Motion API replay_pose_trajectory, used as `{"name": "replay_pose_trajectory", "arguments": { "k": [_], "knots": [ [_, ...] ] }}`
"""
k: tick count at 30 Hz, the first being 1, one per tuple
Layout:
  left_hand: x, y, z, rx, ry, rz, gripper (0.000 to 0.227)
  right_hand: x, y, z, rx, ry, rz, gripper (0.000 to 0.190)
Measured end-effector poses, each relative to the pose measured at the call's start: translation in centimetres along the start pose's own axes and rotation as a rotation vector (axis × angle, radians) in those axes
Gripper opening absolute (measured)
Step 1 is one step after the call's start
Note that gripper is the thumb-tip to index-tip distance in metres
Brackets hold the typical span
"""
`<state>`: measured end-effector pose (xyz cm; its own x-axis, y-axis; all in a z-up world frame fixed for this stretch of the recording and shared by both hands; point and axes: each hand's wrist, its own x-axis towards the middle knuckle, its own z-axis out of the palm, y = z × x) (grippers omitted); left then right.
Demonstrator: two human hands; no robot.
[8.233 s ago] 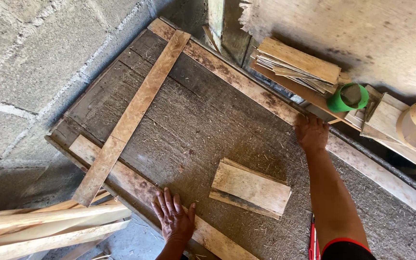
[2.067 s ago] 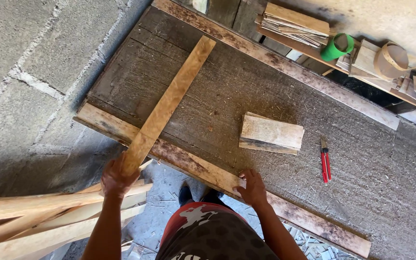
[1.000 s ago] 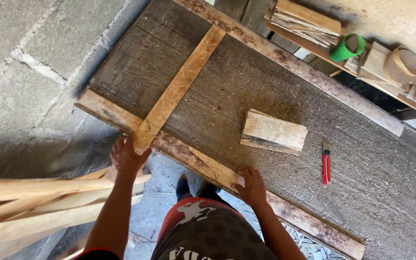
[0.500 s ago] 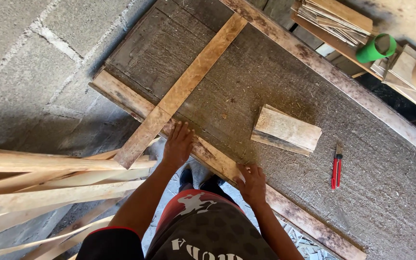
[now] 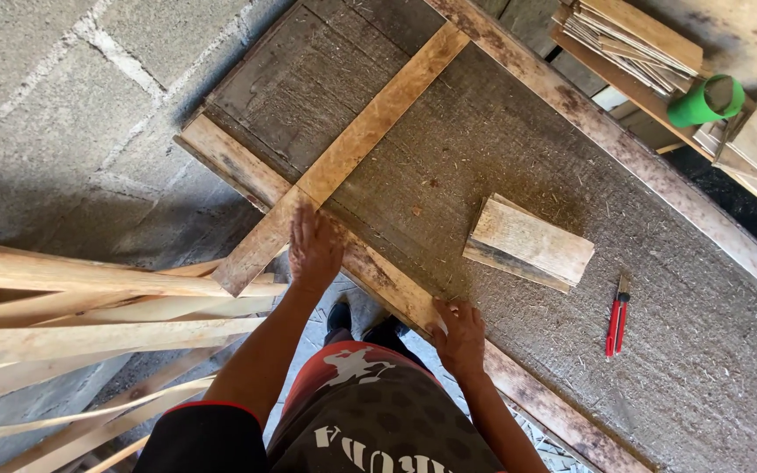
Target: Cutting and organizing thin wood tiles on a workbench.
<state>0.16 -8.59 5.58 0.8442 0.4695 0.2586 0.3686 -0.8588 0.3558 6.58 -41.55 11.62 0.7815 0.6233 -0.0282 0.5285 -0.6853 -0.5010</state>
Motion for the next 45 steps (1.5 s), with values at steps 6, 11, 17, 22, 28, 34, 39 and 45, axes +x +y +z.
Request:
{"name": "replay_pose_trajectory", "arguments": {
  "k": [6,11,17,22,28,34,39,45],
  "knots": [
    [0.9,-0.9,0.4,0.096,-0.019,-0.147,0.094,0.4,0.0,-0.4,-0.003,-0.038,-0.030,0.051],
    [1.1,-1.0,0.0,0.135,-0.079,-0.133,0.096,0.9,-0.6,-1.2,0.023,-0.055,-0.042,0.052],
    [3.1,-0.3,-1.1,0.224,-0.226,-0.191,0.098,1.8,5.0,-0.3,0.016,0.050,-0.080,0.049],
    [3.7,0.6,-2.2,0.281,-0.310,-0.229,0.099,3.2,16.4,-3.3,-0.216,0.320,0.177,0.043],
    [4.4,1.4,-3.3,0.288,-0.339,-0.245,0.096,3.6,27.7,-9.0,-0.407,0.508,0.880,0.055],
    [5.0,1.4,-3.3,0.281,-0.389,-0.293,0.089,3.1,30.3,-10.4,-0.372,0.119,1.014,0.026],
    [4.7,-0.3,-1.4,0.241,-0.348,-0.323,0.063,2.0,34.3,-9.5,-0.375,0.277,1.034,0.054],
    [4.3,-2.1,-0.7,0.214,-0.219,-0.295,0.030,1.2,37.8,-9.0,-0.232,0.213,1.100,0.032]
  ]
}}
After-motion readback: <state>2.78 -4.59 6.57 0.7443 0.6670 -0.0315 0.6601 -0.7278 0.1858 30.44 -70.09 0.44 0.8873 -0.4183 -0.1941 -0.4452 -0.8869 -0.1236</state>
